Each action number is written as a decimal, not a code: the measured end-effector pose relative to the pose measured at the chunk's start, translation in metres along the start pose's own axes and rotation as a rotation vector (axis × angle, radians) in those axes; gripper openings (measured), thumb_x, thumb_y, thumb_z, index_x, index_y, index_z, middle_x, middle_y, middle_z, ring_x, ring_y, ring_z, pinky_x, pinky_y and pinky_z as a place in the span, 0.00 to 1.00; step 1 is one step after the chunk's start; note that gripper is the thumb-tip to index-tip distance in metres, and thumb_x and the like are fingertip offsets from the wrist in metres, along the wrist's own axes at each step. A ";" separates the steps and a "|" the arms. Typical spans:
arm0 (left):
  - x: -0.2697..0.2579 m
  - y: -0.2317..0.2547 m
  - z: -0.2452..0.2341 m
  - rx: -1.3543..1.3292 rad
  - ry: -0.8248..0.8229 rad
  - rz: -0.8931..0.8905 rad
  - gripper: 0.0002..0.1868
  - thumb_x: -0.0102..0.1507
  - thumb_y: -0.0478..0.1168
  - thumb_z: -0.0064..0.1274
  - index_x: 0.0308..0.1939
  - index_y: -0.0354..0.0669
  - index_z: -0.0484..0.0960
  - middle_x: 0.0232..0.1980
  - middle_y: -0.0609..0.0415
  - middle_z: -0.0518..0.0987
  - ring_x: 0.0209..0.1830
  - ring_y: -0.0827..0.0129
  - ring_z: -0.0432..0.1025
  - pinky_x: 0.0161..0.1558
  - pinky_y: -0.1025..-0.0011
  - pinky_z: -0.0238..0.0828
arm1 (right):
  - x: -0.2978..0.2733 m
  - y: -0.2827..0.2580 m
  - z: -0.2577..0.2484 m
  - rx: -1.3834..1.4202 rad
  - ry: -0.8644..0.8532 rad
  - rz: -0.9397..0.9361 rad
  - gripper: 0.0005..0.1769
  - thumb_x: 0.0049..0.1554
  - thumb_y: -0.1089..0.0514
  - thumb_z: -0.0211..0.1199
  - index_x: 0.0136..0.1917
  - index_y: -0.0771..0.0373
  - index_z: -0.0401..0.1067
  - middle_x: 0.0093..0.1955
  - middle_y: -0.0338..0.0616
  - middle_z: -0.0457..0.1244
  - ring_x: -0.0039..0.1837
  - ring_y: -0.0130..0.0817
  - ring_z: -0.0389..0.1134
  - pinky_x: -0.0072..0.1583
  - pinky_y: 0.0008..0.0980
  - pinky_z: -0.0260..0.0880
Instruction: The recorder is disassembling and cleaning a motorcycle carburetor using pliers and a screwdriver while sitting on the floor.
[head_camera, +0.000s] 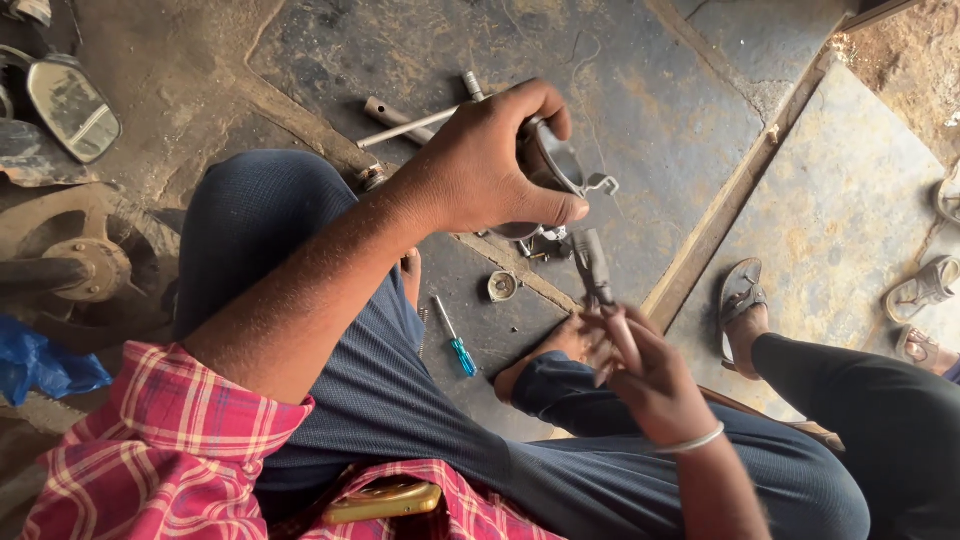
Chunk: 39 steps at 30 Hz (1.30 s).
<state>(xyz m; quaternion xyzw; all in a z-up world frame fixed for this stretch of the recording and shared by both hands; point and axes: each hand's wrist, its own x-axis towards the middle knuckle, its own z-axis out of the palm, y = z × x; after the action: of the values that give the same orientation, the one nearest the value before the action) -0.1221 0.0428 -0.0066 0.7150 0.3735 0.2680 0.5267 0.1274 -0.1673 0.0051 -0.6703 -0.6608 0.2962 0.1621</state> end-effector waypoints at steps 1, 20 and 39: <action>0.000 0.002 -0.002 0.007 -0.009 0.057 0.35 0.51 0.57 0.73 0.52 0.45 0.74 0.33 0.59 0.82 0.34 0.77 0.80 0.38 0.73 0.82 | -0.003 0.011 -0.002 0.655 -0.238 0.238 0.37 0.47 0.72 0.56 0.71 0.65 0.68 0.73 0.50 0.61 0.64 0.48 0.67 0.57 0.46 0.70; -0.011 0.026 -0.018 -0.152 -0.246 0.372 0.36 0.51 0.52 0.77 0.54 0.45 0.73 0.47 0.60 0.79 0.48 0.75 0.79 0.53 0.73 0.81 | -0.019 0.032 -0.025 1.578 -0.604 0.366 0.46 0.47 0.63 0.70 0.71 0.90 0.53 0.68 0.85 0.57 0.66 0.77 0.66 0.58 0.72 0.73; -0.015 0.027 -0.028 -0.329 -0.322 0.502 0.36 0.53 0.47 0.80 0.56 0.44 0.73 0.51 0.61 0.78 0.54 0.77 0.77 0.64 0.73 0.80 | -0.029 0.035 -0.024 1.700 -0.698 0.210 0.27 0.51 0.65 0.68 0.58 0.87 0.65 0.64 0.85 0.58 0.59 0.75 0.69 0.51 0.73 0.77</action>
<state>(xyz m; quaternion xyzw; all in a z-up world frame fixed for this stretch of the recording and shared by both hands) -0.1460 0.0421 0.0276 0.7233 0.0495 0.3297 0.6048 0.1714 -0.1944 0.0078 -0.2553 -0.1684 0.8800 0.3634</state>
